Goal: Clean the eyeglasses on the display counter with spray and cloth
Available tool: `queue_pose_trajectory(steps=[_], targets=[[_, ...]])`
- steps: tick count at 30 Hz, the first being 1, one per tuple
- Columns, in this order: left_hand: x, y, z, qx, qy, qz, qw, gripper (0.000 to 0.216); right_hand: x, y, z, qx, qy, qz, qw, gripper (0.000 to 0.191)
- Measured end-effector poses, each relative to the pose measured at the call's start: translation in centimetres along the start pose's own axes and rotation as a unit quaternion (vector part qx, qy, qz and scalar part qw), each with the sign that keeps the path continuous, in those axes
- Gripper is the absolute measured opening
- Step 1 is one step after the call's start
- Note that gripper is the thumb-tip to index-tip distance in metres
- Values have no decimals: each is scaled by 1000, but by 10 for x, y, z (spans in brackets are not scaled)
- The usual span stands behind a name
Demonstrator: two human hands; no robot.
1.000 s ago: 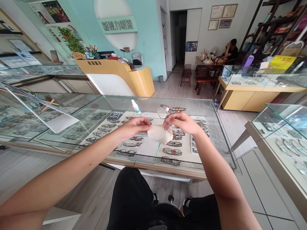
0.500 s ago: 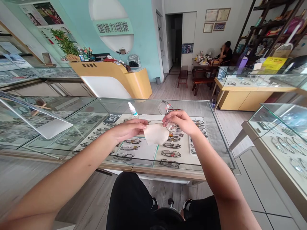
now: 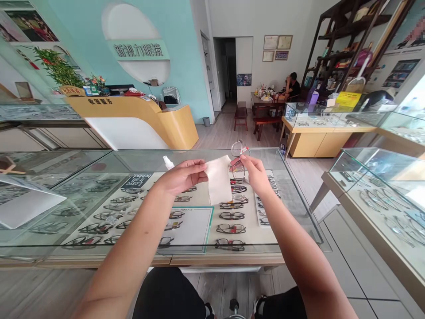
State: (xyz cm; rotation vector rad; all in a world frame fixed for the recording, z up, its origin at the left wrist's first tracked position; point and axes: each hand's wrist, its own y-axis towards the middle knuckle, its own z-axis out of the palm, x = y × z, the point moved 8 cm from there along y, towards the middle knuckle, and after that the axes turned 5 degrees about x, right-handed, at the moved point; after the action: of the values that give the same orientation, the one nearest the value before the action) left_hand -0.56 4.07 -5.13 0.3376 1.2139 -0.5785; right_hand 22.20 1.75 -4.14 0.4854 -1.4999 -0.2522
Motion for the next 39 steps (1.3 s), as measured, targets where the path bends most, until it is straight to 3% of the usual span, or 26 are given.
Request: queue_pose_trajectory(steps=[10,18,27,34,39], targets=[[19,11,-16,-29,-38,66,997,43,-11,-15,43,162,-43,12,986,54],[16,7,-2,-22,18,112,993,49,-15,-18,51,162,-85,22,983,43],[15,4,10,-71,126,165,976,50,-23,-19,58,169,-122,25,978,39],[15,3,8,-116,165,236,951,49,-29,-17,57,175,-62,48,982,43],[16,0,10,-138,165,245,945,63,-27,-18,58,189,-52,40,980,48]])
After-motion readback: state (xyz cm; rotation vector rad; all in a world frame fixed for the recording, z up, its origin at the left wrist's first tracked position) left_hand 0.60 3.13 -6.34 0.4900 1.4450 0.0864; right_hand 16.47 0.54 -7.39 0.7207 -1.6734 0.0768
